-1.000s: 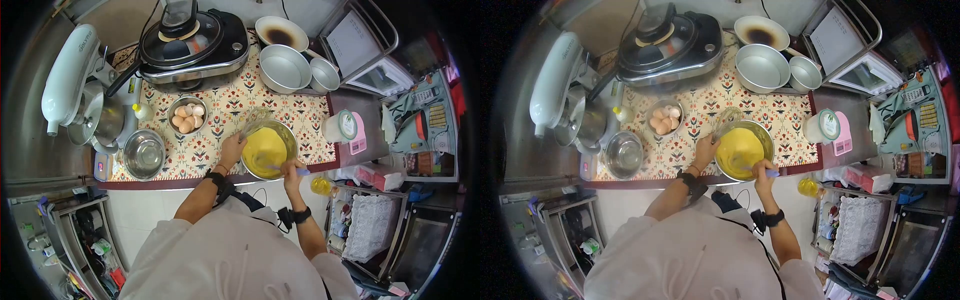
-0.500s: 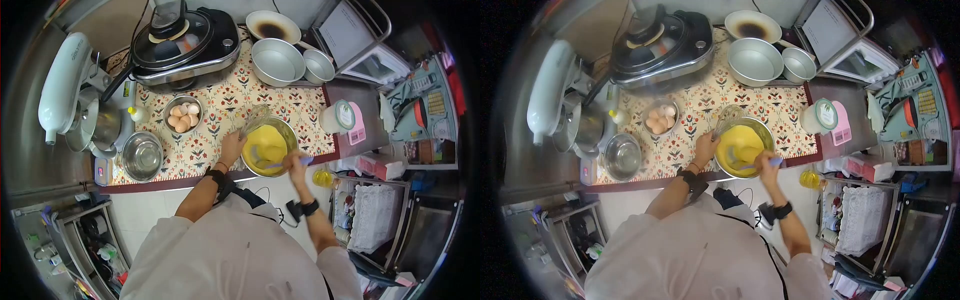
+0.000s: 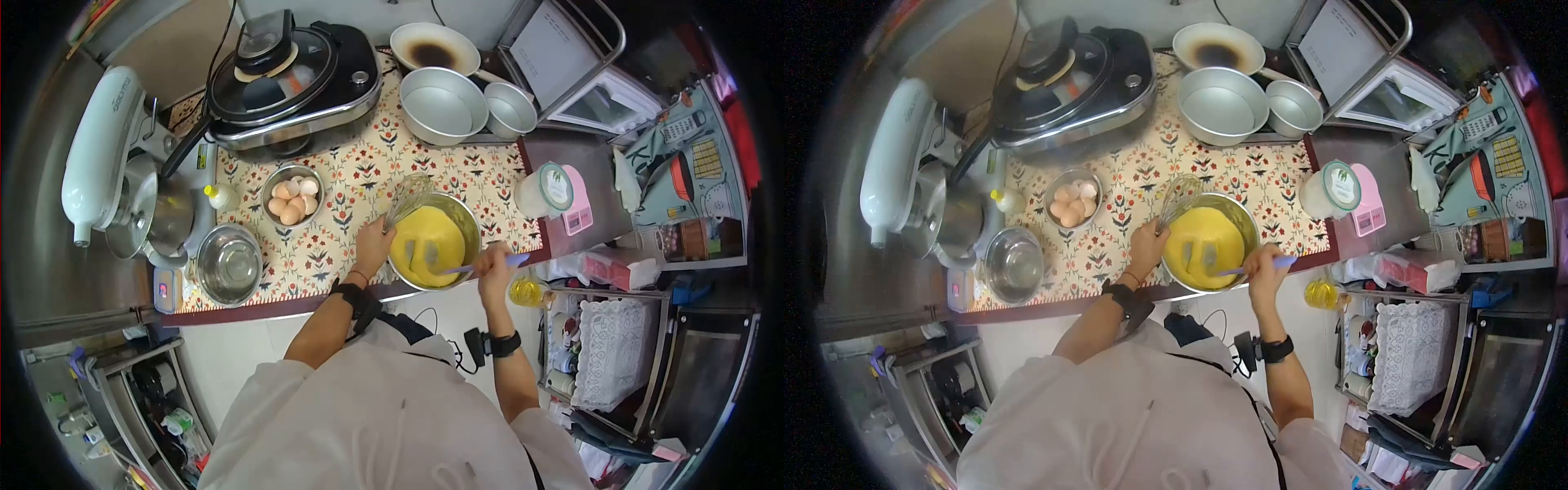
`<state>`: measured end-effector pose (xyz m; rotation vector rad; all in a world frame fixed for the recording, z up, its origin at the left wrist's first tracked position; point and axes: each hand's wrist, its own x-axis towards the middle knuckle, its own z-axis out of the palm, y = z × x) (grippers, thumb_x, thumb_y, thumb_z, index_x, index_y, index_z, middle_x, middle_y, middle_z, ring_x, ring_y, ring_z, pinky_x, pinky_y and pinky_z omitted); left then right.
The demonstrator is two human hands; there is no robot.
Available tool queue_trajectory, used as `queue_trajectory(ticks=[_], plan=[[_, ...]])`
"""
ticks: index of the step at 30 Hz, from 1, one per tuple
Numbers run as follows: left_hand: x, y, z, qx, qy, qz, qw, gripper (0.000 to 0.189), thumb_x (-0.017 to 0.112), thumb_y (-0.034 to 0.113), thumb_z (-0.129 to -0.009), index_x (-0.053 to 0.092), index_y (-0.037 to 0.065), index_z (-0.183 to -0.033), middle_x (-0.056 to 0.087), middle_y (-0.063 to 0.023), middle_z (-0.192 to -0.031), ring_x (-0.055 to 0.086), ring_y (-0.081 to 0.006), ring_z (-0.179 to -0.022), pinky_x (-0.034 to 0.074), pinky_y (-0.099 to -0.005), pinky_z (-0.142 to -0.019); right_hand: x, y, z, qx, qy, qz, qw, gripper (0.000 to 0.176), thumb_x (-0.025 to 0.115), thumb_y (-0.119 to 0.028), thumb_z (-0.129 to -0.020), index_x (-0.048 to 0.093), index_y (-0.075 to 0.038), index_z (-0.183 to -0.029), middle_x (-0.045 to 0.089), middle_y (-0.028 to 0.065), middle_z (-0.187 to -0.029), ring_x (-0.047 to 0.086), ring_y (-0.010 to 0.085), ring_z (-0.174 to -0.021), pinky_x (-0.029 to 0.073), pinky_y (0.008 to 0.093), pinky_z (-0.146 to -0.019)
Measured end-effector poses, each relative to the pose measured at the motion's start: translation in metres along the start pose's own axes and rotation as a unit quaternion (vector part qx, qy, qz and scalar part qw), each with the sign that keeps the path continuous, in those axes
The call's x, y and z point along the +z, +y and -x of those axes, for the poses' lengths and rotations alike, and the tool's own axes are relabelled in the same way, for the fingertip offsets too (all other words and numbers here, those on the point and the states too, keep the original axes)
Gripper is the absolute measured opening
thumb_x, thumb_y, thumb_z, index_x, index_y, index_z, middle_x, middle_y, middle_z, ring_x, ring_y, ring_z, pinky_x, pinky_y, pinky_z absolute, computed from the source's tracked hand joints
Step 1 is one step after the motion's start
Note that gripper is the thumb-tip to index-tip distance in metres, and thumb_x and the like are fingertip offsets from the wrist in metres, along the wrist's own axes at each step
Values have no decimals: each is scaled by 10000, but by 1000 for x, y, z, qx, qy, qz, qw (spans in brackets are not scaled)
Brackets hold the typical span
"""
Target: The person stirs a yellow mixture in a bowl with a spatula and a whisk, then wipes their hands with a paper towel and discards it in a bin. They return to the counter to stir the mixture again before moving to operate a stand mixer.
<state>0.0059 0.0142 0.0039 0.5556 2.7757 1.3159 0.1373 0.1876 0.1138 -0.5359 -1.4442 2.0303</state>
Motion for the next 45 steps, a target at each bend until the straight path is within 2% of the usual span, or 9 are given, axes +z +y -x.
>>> queue_trajectory(ticks=[8,14,18,25,31,37,40,43,45], plan=[[2,1,7,-30,11,20,999,333,580,200,-742,585,-31,-981,592,-216,-670,596,-347,-620,475,-413,-579,11,29,12,-167,40,234,957,302,493,-108,-883,384,-68,-605,347,-6,-473,319,82,-412,261,234,-411],[4,3,2,-38,-4,8,999,365,577,197,-744,575,-42,-1020,589,-232,-676,600,-345,-623,478,-410,-585,30,12,10,31,56,-16,998,276,510,-86,-873,406,-61,-619,373,6,-474,336,85,-413,271,234,-415],[0,5,5,-39,0,36,999,370,574,194,-746,572,-44,-1029,590,-237,-684,600,-345,-625,480,-406,-592,34,-15,-20,-101,78,-35,991,293,512,-95,-876,403,-59,-605,392,12,-484,324,88,-412,286,240,-423],[3,3,12,-52,-7,7,999,360,573,197,-746,579,-40,-1018,591,-232,-688,602,-340,-634,478,-401,-598,10,43,41,-86,-23,286,954,269,566,-106,-852,443,-72,-615,378,-31,-504,355,53,-490,310,217,-486],[-1,6,4,-53,-5,23,998,354,575,196,-737,588,-34,-1006,594,-221,-688,600,-335,-626,478,-397,-586,43,-24,-22,-37,34,-75,996,286,581,-95,-838,442,-71,-589,393,-20,-490,351,69,-449,288,229,-448],[5,4,4,-13,60,54,997,248,578,198,-749,538,-45,-715,538,-226,-570,559,-360,-535,441,-428,-532,9,66,3,-202,-34,303,931,284,544,-68,-842,429,-51,-583,417,-15,-515,393,68,-489,319,224,-467],[8,1,14,-36,55,50,997,249,580,197,-748,539,-47,-716,537,-223,-568,558,-358,-532,440,-429,-531,8,53,31,-159,-64,257,951,276,532,-39,-839,449,-45,-576,485,12,-526,397,46,-489,297,215,-444],[6,4,7,-30,42,45,998,253,582,200,-746,559,-39,-824,559,-219,-611,573,-350,-567,454,-420,-552,24,12,-13,65,20,23,997,305,519,-58,-843,410,-52,-558,385,-15,-459,338,61,-421,274,234,-414],[1,5,4,-43,5,23,999,350,580,200,-746,586,-23,-1016,598,-220,-692,604,-342,-638,482,-405,-595,40,-11,-34,-2,7,9,1000,316,518,-71,-846,398,-49,-554,368,-22,-461,330,70,-417,272,239,-413]])
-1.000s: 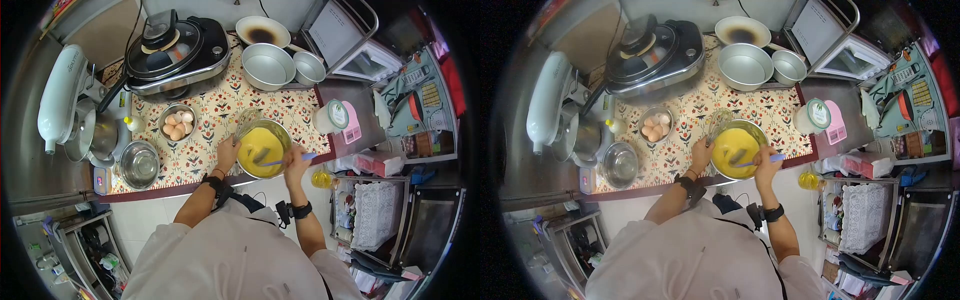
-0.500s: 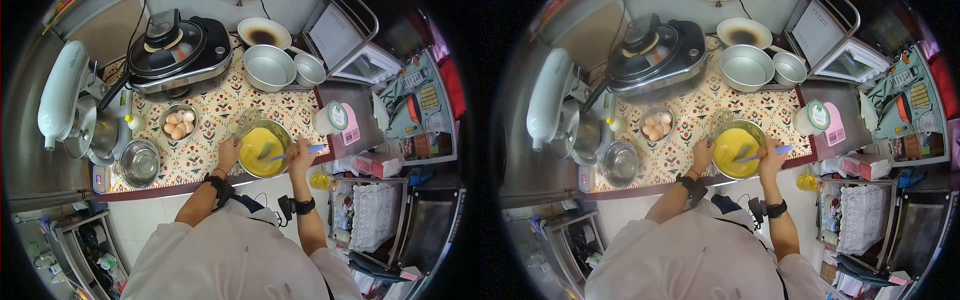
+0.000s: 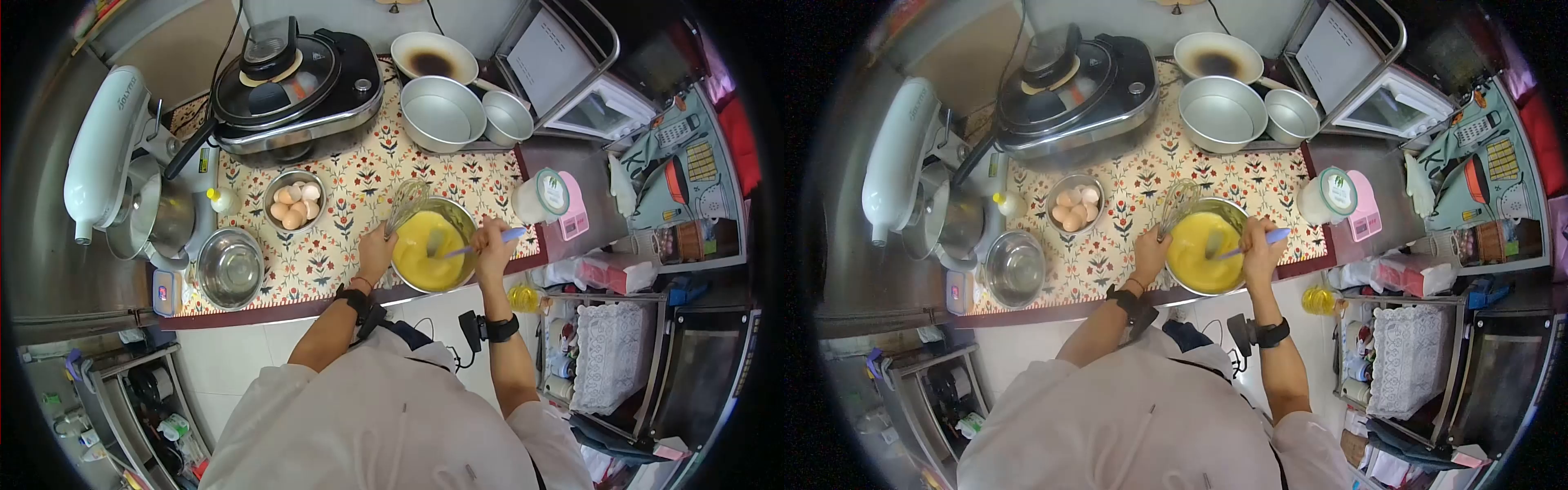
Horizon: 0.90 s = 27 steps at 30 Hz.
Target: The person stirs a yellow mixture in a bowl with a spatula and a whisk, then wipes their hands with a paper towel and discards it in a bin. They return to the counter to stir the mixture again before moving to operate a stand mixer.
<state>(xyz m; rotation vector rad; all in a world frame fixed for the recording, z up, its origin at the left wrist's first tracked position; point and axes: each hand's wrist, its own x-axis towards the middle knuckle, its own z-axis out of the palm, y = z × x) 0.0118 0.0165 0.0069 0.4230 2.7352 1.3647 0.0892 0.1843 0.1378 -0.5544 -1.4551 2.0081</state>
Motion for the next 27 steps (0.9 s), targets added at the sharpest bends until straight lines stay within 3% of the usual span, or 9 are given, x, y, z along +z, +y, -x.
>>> queue_trajectory(ticks=[7,10,13,16,19,20,23,26,27], plan=[[5,-3,-4,40,53,25,997,245,593,197,-733,573,-38,-799,559,-213,-597,569,-349,-544,452,-420,-536,-13,77,39,-223,-53,252,940,312,518,-98,-844,403,-62,-556,413,-10,-489,340,62,-433,291,226,-425],[6,-7,5,33,34,3,999,277,592,197,-735,578,-33,-890,574,-216,-636,580,-345,-580,462,-412,-560,-25,51,50,-172,-112,286,936,310,495,-82,-843,396,-61,-550,411,-5,-495,357,66,-451,301,230,-435],[1,-3,0,-2,-14,-2,1000,369,587,206,-743,577,-23,-1032,601,-225,-709,605,-340,-659,479,-403,-610,-14,7,11,46,-18,45,998,277,504,-71,-834,438,-25,-569,408,-3,-488,354,79,-438,280,227,-424],[1,-3,-1,-14,-24,-9,1000,372,587,210,-744,577,-27,-1031,601,-224,-711,605,-339,-661,479,-403,-610,4,-9,-3,-71,-8,4,997,275,509,-73,-833,434,-26,-573,400,-3,-482,359,83,-452,283,229,-435],[0,-2,1,-10,-27,-14,999,371,587,212,-744,578,-31,-1024,601,-224,-710,603,-339,-658,478,-403,-608,7,36,-5,-174,35,139,974,275,510,-70,-830,428,-30,-571,390,-5,-471,369,86,-477,287,228,-453],[0,-1,3,-9,-28,-11,999,368,586,211,-745,579,-32,-1020,601,-224,-709,602,-340,-657,478,-403,-608,12,47,9,-131,42,114,984,287,508,-68,-829,419,-30,-558,401,-3,-481,375,88,-494,297,224,-467],[-1,-1,-6,4,-16,-20,1000,356,581,208,-748,579,-35,-1009,600,-221,-704,599,-342,-656,476,-403,-604,-25,78,41,-223,-63,299,926,274,501,-60,-825,416,-28,-566,420,4,-504,383,88,-496,300,216,-472],[-1,-1,1,-1,-24,-14,1000,339,577,200,-751,579,-33,-996,599,-216,-701,598,-343,-656,475,-405,-600,-30,26,29,38,-54,117,991,242,487,-54,-817,423,-29,-585,437,14,-523,410,96,-508,324,220,-487],[-2,1,-1,-3,-24,-9,1000,332,576,197,-751,580,-32,-991,599,-215,-701,597,-344,-656,475,-405,-599,-28,10,20,28,-46,89,995,232,486,-52,-813,428,-29,-590,441,17,-524,418,99,-508,329,223,-487]])
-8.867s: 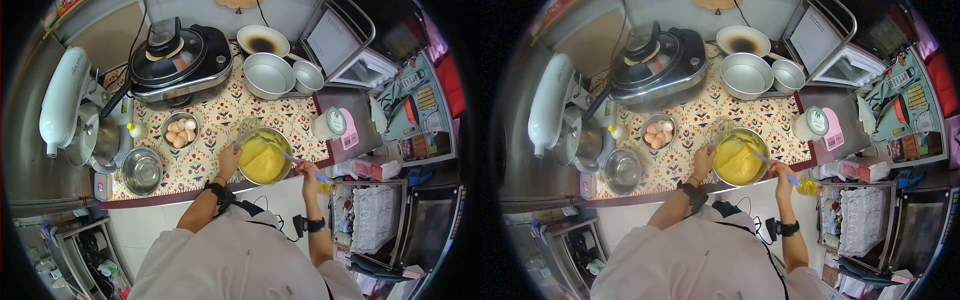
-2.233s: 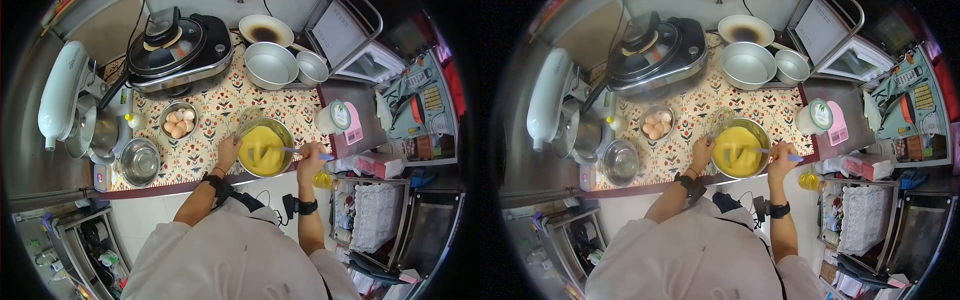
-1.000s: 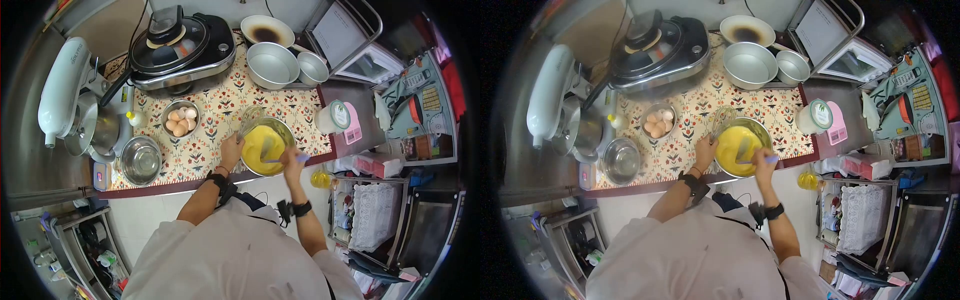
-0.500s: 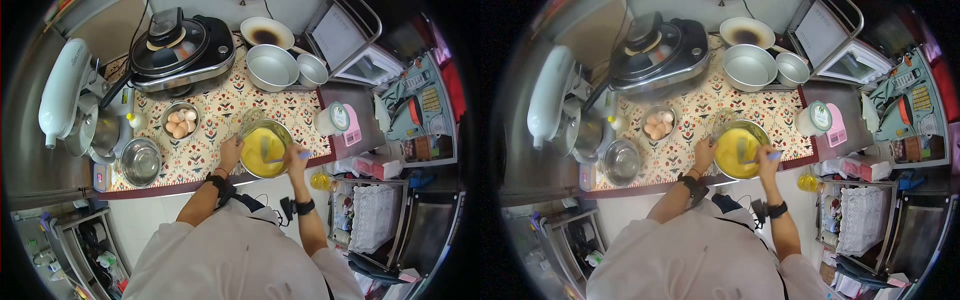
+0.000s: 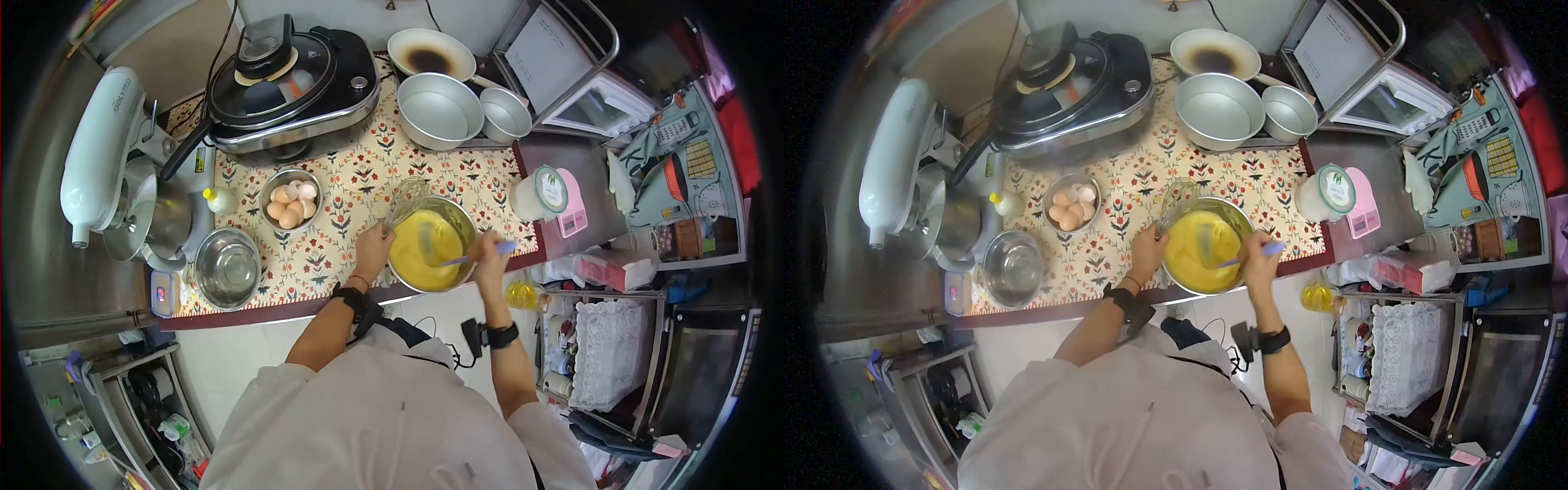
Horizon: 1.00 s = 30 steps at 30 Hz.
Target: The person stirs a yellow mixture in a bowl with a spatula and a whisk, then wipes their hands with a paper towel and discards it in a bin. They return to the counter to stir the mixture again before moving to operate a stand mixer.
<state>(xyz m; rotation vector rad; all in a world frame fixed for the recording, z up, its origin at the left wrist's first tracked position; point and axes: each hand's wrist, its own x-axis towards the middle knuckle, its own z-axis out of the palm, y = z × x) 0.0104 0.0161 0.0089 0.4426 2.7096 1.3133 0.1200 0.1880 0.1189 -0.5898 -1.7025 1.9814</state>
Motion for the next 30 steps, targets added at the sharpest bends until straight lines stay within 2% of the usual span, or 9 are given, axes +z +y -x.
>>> queue_trajectory(ticks=[2,5,9,12,14,18,21,26,30], plan=[[0,-1,-3,9,0,10,1000,325,578,193,-749,582,-27,-989,600,-214,-702,597,-344,-655,474,-406,-597,5,-22,-22,-23,7,-59,998,212,485,-48,-805,436,-30,-599,449,22,-526,433,104,-509,339,229,-486],[0,-3,-1,21,0,8,1000,316,581,188,-747,584,-23,-982,599,-216,-707,596,-344,-653,473,-408,-593,35,-15,-21,-205,58,97,972,216,469,-56,-806,432,-33,-594,457,35,-534,434,111,-493,340,243,-470],[-4,1,0,8,-9,31,999,309,581,191,-747,587,-26,-967,596,-219,-709,593,-344,-652,470,-411,-596,38,58,27,-169,-69,83,980,186,507,-18,-751,425,-29,-584,463,36,-546,439,121,-485,340,247,-472],[1,-3,0,77,73,21,994,268,604,204,-734,590,-46,-831,565,-217,-609,573,-349,-563,455,-408,-539,-4,61,40,-217,-234,217,922,167,525,16,-720,440,-26,-583,466,23,-535,448,104,-486,349,240,-471],[2,-4,1,71,61,22,995,280,603,207,-735,590,-50,-845,566,-224,-618,572,-356,-567,457,-414,-546,-30,60,13,-219,-258,229,913,161,510,31,-724,453,-23,-583,456,27,-518,445,96,-471,346,235,-459],[1,-6,-1,37,32,36,998,297,600,207,-737,585,-58,-870,564,-235,-629,569,-369,-575,458,-424,-557,-5,-4,-32,-110,-143,229,956,165,491,13,-740,455,-2,-580,474,43,-526,447,122,-454,347,243,-453],[-2,-5,0,25,3,8,1000,262,568,197,-758,588,-29,-890,584,-230,-693,589,-354,-639,469,-416,-604,34,-24,-6,-237,-177,185,937,152,492,7,-729,467,-6,-579,493,44,-535,468,133,-470,364,249,-464],[-5,-3,0,32,16,23,999,264,574,192,-756,592,-31,-896,585,-225,-686,591,-353,-636,469,-418,-590,12,40,36,-281,-292,202,892,117,502,-23,-696,490,-29,-579,500,41,-538,484,145,-477,388,255,-483],[-4,-2,0,26,9,16,999,274,572,195,-757,597,-28,-914,587,-222,-684,590,-351,-635,469,-417,-590,-27,27,-19,-114,-186,224,950,217,486,-63,-772,452,-48,-558,463,2,-512,410,98,-446,317,240,-437]])
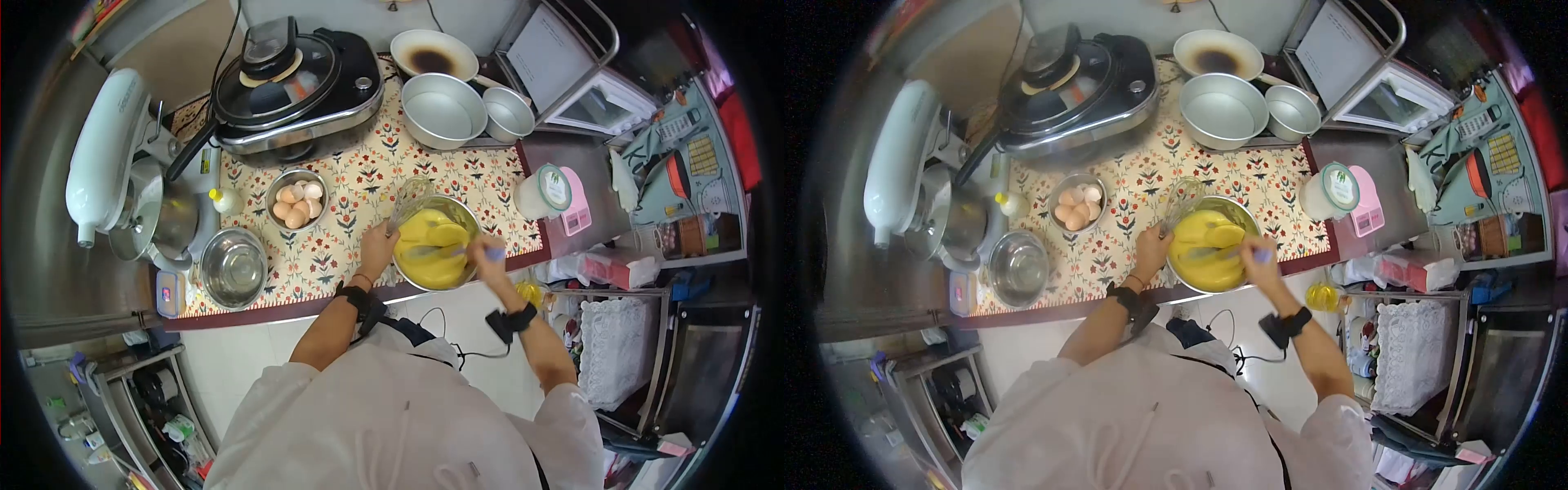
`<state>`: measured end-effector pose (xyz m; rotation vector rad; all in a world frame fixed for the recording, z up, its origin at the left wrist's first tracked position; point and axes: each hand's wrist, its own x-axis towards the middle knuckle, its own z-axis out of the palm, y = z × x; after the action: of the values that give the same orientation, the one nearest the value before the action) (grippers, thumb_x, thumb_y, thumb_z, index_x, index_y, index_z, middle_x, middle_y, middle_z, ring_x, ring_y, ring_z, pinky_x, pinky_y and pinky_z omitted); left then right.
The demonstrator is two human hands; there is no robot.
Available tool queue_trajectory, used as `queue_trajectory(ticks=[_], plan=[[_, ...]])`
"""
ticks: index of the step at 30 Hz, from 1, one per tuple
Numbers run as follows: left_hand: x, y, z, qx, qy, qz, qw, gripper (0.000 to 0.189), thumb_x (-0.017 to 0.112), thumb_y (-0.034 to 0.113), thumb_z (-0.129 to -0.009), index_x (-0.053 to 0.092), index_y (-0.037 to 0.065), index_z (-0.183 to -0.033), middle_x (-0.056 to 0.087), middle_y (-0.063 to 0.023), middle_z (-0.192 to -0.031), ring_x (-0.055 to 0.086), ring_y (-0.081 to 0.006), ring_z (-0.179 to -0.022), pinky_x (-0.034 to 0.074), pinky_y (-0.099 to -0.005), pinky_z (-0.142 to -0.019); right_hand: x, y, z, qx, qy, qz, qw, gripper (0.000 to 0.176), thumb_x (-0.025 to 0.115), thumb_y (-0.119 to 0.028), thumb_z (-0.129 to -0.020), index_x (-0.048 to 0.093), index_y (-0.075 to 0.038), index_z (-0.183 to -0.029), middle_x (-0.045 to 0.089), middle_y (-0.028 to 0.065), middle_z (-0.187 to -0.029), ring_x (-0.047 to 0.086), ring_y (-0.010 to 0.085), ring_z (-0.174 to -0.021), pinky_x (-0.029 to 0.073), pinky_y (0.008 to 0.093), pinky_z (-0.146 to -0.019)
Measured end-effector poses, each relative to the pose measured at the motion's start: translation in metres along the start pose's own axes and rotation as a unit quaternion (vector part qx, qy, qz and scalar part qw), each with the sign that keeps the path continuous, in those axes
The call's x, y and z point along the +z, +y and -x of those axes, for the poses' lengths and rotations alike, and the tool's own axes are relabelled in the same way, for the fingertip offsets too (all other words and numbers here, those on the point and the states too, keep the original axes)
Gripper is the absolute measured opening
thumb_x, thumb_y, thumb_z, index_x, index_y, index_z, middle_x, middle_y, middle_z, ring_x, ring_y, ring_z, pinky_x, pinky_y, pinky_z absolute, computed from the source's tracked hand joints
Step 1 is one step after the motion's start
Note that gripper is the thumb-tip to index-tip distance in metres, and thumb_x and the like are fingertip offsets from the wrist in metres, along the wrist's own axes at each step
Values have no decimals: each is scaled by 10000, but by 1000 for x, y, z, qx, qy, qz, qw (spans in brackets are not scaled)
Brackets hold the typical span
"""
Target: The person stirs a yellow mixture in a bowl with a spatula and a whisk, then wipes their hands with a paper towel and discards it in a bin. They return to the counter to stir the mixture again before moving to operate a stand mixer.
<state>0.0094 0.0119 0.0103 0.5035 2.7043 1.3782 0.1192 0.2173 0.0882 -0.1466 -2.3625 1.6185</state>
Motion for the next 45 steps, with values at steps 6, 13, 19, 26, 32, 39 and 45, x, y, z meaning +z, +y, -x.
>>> queue_trajectory(ticks=[6,13,19,26,32,39,45], plan=[[5,-3,1,20,40,4,999,242,588,196,-745,560,-45,-752,548,-240,-598,559,-378,-565,452,-430,-548,31,-51,-43,-21,163,-199,966,283,465,-103,-848,410,-23,-583,407,7,-514,372,78,-478,288,229,-441],[-3,4,1,-7,10,1,1000,279,591,216,-750,592,-22,-895,585,-222,-671,584,-353,-614,469,-409,-582,60,-9,26,41,104,-220,969,291,481,-151,-844,382,-60,-586,401,7,-522,359,86,-446,282,232,-416],[3,6,-4,6,-7,7,1000,276,595,217,-748,590,-30,-871,577,-220,-651,583,-349,-597,466,-411,-574,-21,-37,-33,64,138,-339,928,228,463,-100,-831,419,-51,-612,434,32,-519,362,105,-420,287,252,-402],[7,4,-4,9,8,-4,1000,267,601,212,-742,590,-26,-863,576,-216,-645,587,-337,-595,465,-401,-564,73,10,14,-31,238,-233,942,303,464,-169,-855,342,-86,-590,318,-14,-490,298,104,-407,264,251,-408],[10,0,-2,37,25,23,999,269,608,215,-740,591,-40,-826,562,-214,-594,577,-330,-536,455,-399,-518,-23,-29,-14,188,191,-395,879,286,462,-171,-822,325,-140,-573,222,-54,-451,213,73,-366,189,240,-358],[8,0,-2,51,30,4,998,316,602,217,-741,597,-61,-891,555,-213,-573,568,-329,-509,455,-389,-498,19,-17,-36,42,422,-259,868,210,437,-104,-814,387,-70,-614,337,-1,-497,307,102,-437,293,247,-452],[11,-2,-1,46,43,17,998,304,597,217,-743,599,-54,-881,553,-206,-566,566,-329,-504,451,-393,-496,61,-29,29,49,133,-351,926,209,444,-83,-818,398,-55,-615,386,9,-499,352,105,-452,309,238,-476]])
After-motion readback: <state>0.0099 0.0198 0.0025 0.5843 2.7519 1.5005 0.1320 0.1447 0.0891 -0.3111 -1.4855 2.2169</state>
